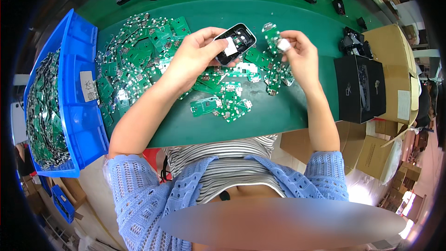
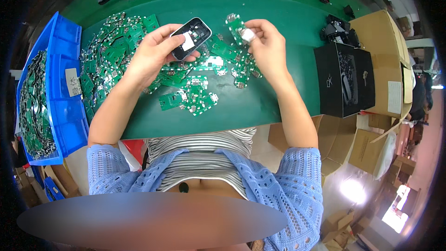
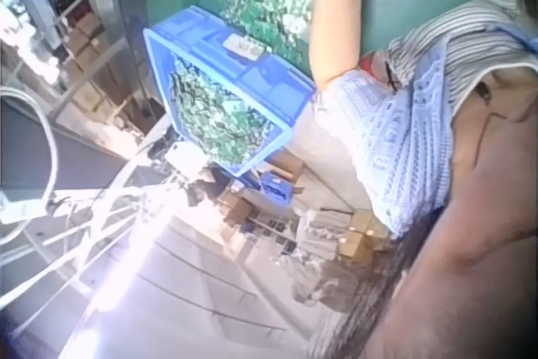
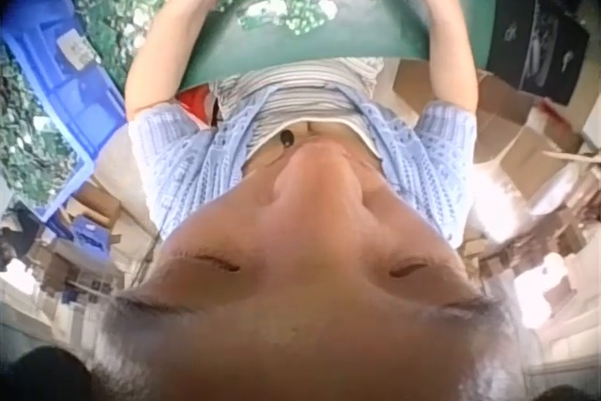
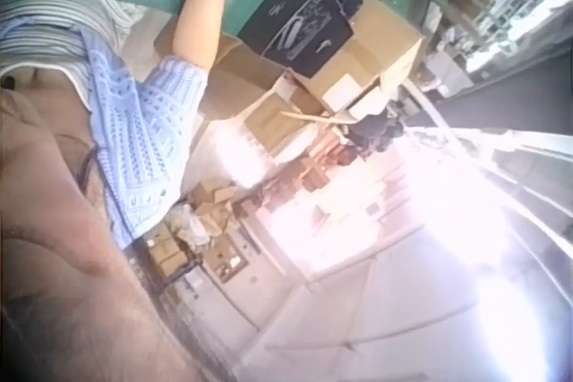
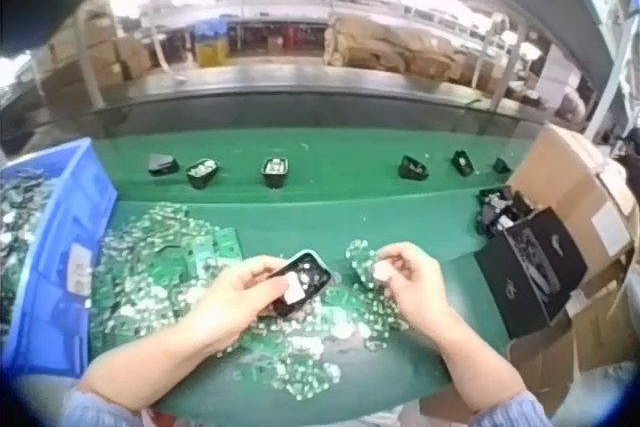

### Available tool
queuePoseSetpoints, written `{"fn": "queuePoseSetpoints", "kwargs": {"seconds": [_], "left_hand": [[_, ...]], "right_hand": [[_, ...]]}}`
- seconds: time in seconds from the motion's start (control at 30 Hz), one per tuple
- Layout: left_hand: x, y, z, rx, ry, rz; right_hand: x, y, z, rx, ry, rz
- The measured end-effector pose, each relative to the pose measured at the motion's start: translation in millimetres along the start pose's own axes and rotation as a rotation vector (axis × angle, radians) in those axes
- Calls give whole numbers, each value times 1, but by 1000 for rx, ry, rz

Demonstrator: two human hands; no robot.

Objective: The person picks up a black housing and a circuit board, fits the board into the housing, and presses them together by hand. They then place the assembled unit onto the green work surface and repeat the process with another housing and circuit board.

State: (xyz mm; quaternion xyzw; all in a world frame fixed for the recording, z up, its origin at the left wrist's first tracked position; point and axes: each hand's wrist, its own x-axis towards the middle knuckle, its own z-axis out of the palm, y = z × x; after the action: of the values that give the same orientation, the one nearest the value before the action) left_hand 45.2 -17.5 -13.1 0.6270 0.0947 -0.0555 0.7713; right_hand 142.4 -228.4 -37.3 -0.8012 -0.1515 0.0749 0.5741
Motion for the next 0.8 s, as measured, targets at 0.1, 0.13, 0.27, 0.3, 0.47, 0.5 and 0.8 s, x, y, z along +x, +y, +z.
{"fn": "queuePoseSetpoints", "kwargs": {"seconds": [0.1,0.13,0.27,0.3,0.47,0.5,0.8], "left_hand": [[-7,-2,-3,-85,53,-30],[-8,-2,-3,-115,57,-35],[-8,-4,1,-190,54,12],[-8,-4,1,-189,53,13],[-8,-4,1,-152,45,30],[-9,-3,1,-141,53,32],[-8,-2,-2,-105,9,19]], "right_hand": [[-18,-27,12,348,-20,-235],[-26,-33,15,389,-68,-319],[-42,-51,31,532,-200,-454],[-41,-53,34,586,-219,-445],[-34,-59,39,580,-271,-384],[-33,-58,40,592,-284,-377],[-31,-57,41,541,-287,-281]]}}
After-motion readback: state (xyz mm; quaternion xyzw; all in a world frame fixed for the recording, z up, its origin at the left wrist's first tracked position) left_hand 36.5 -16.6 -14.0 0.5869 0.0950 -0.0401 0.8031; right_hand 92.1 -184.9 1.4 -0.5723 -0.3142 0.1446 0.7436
